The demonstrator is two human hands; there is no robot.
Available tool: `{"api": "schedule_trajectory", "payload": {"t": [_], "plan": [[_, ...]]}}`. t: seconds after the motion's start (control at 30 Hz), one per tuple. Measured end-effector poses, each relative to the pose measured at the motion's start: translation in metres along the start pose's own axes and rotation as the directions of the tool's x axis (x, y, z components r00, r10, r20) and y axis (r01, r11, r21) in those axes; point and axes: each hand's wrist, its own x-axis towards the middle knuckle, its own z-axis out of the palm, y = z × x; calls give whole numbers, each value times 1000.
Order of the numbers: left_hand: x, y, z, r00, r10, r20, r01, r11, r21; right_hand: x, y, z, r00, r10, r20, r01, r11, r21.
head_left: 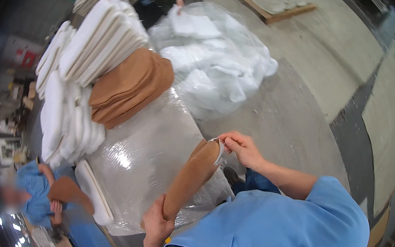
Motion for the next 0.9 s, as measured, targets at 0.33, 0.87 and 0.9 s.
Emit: {"api": "schedule_trajectory", "payload": {"t": [0.33,0.87,0.9], "plan": [[-6,-13,56,907,408,108,-416,907,61,-89,75,-19,931,335,-146,-304,932,197],[150,11,127,745,134,653,71,958,-278,-98,159,-9,852,402,-334,-162,811,562],[160,10,145,776,212,594,-61,963,-264,-99,161,-8,853,402,-332,-150,799,582]]}}
